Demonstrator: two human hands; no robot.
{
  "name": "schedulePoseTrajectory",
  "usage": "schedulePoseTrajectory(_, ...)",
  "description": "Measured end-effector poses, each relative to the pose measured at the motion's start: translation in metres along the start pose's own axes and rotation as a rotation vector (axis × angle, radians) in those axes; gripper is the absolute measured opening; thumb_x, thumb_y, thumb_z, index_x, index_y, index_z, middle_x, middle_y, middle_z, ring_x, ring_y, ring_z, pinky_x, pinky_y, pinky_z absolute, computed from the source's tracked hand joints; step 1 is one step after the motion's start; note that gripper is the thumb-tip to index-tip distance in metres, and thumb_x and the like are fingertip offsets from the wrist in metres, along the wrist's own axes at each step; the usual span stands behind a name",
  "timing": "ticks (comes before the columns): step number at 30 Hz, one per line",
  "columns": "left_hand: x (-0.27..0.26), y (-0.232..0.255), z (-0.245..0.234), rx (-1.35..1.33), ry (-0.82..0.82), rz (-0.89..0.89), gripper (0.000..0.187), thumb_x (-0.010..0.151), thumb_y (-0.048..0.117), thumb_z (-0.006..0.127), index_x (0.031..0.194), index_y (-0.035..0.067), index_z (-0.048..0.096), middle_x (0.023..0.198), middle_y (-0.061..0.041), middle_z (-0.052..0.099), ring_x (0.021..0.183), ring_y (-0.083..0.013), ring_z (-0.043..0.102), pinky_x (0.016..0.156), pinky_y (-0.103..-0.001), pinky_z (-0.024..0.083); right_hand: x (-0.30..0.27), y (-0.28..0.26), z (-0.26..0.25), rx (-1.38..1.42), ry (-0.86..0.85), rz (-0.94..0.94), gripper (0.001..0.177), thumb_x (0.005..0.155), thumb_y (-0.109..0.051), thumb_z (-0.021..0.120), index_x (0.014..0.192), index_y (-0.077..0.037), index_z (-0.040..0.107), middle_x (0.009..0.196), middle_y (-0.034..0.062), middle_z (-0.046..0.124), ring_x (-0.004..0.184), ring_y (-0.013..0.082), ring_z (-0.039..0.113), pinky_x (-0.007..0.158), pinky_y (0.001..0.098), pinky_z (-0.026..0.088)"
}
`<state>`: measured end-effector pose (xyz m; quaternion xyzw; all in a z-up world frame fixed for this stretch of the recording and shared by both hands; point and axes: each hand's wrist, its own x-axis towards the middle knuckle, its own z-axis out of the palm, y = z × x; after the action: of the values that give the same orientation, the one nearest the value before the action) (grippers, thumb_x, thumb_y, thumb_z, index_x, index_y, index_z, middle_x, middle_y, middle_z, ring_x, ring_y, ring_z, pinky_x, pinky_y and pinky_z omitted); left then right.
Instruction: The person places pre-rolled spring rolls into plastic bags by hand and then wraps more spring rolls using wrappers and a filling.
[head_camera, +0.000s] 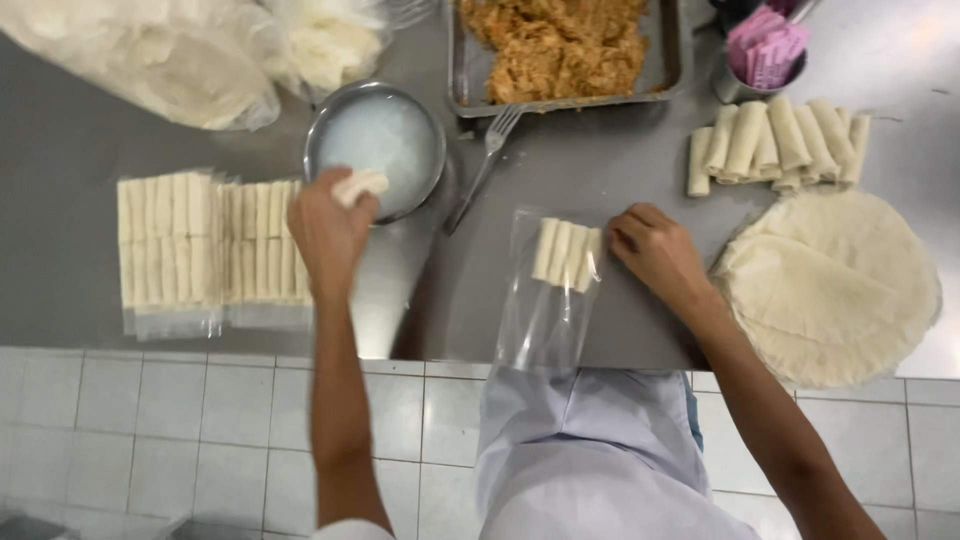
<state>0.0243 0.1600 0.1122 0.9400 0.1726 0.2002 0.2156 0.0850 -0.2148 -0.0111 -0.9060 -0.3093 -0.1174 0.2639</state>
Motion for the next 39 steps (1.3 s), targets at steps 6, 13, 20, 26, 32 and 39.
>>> schedulePoseTrajectory(6, 0.095, -0.058, 0.057, 0.47, -0.4, 0.097, 0.02, 0.054, 0.029, 0.077, 0.072, 0.021, 0.077, 0.065, -0.011, 0.069, 0.067, -0.0409, 0.07, 0.058, -0.049, 0.055, -0.019, -0.038, -0.048, -0.031, -0.033, 0.146, 0.031, 0.083, -0.019, 0.074, 0.112, -0.012, 0.065, 0.09, 0.0037, 0.065, 0.074, 0.0212, 0.066, 0.062, 0.0325, 0.053)
schedulePoseTrajectory(13, -0.037, -0.005, 0.014, 0.252, 0.041, 0.163, 0.036, 0.07, -0.001, 0.074, 0.106, 0.001, 0.071, 0.1, -0.017, 0.066, 0.088, -0.0371, 0.066, 0.072, -0.049, 0.053, -0.074, -0.054, -0.034, -0.008, 0.051, 0.211, 0.03, 0.079, -0.025, 0.08, 0.106, -0.018, 0.069, 0.083, -0.0032, 0.067, 0.071, 0.0167, 0.065, 0.064, 0.0305, 0.053)
schedulePoseTrajectory(20, -0.172, -0.022, 0.044, -0.147, 0.566, 0.234, 0.036, 0.078, -0.003, 0.076, 0.113, -0.002, 0.07, 0.113, -0.021, 0.066, 0.1, -0.0371, 0.066, 0.08, -0.041, 0.058, -0.106, -0.127, 0.005, 0.084, 0.068, -0.087, 0.03, 0.067, -0.027, 0.081, 0.085, -0.015, 0.061, 0.082, 0.0009, 0.055, 0.07, 0.0215, 0.059, 0.061, 0.0329, 0.051)
schedulePoseTrajectory(26, -0.289, 0.044, 0.063, -0.178, 0.502, 0.235, 0.073, 0.065, 0.021, 0.081, 0.129, 0.0, 0.052, 0.09, -0.004, 0.072, 0.085, -0.0295, 0.066, 0.09, -0.047, 0.039, -0.104, -0.135, -0.013, 0.153, 0.218, -0.12, 0.011, 0.073, -0.008, 0.078, 0.078, -0.015, 0.07, 0.068, -0.0029, 0.06, 0.054, 0.0142, 0.055, 0.049, 0.0209, 0.047)
schedulePoseTrajectory(32, -0.258, 0.085, 0.118, -0.092, 0.556, 0.289, 0.078, 0.088, 0.039, 0.065, 0.143, -0.006, 0.034, 0.095, -0.006, 0.076, 0.115, -0.037, 0.062, 0.112, -0.06, 0.004, -0.1, -0.144, -0.021, 0.185, 0.261, -0.141, 0.012, 0.073, -0.002, 0.078, 0.08, -0.01, 0.072, 0.068, -0.0007, 0.064, 0.051, 0.0126, 0.058, 0.048, 0.0211, 0.049)
schedulePoseTrajectory(39, -0.207, 0.095, 0.133, 0.103, 0.45, 0.013, 0.092, 0.081, 0.029, 0.075, 0.144, -0.016, 0.026, 0.093, -0.007, 0.075, 0.115, -0.0326, 0.062, 0.105, -0.064, 0.015, -0.119, -0.139, 0.008, 0.253, 0.161, 0.056, 0.02, 0.074, -0.019, 0.082, 0.082, -0.009, 0.067, 0.057, 0.0012, 0.053, 0.042, 0.0171, 0.055, 0.038, 0.027, 0.048)
